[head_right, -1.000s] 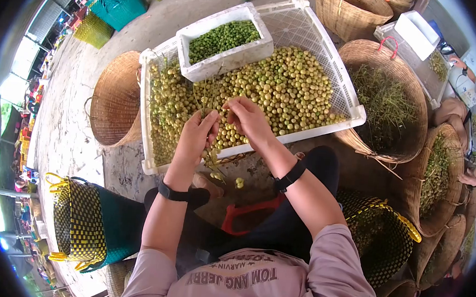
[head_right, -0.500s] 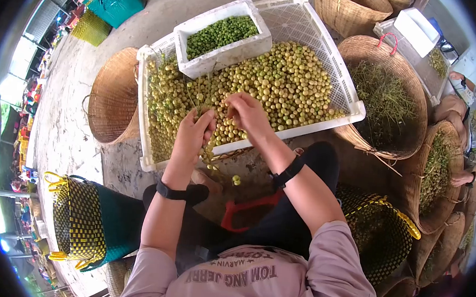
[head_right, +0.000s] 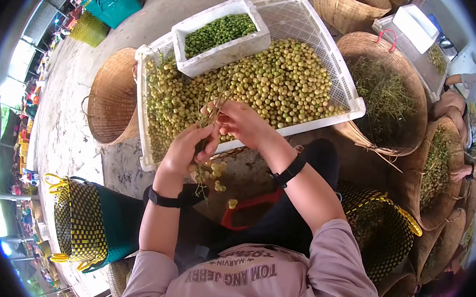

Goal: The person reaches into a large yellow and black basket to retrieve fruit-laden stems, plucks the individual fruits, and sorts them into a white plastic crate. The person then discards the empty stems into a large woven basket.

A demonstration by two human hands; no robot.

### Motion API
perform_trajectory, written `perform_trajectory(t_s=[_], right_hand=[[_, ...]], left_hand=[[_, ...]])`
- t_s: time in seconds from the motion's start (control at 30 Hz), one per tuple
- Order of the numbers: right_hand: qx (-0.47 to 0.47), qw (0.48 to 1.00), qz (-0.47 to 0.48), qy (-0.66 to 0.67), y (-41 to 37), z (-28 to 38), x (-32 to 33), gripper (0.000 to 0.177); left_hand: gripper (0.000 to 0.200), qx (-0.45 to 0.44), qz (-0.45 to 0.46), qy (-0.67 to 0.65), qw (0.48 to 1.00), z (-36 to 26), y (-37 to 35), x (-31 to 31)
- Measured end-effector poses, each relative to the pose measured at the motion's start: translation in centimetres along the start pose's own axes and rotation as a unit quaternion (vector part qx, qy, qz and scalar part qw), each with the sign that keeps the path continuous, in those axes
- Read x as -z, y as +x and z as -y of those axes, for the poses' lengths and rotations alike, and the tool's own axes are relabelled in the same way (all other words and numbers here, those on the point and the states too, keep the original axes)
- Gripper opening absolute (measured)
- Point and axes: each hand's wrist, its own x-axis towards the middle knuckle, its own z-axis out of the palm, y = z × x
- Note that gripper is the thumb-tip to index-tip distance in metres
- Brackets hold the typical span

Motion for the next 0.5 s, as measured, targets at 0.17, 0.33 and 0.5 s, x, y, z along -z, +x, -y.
perform_trajectory(t_s=[0.17,0.33,0.5], right_hand=[[0.007,0.995,-0.073,0.063,-0.6,-0.3,-1.3,0.026],[-0.035,0.994,-0.039,0.093,-1.4,0.3,-1.8,0.027],[-0.001,0.999,0.028,0.045,-1.7,-0.3,-1.6,0.032]], left_hand=[[0.025,0.002,0.061,-0.024,0.998,0.0,-0.6,-0.1],[0.025,0.002,0.063,-0.045,0.997,0.1,-1.4,0.0],[0.025,0.019,0.088,-0.044,0.995,-0.3,-2.0,-0.1]])
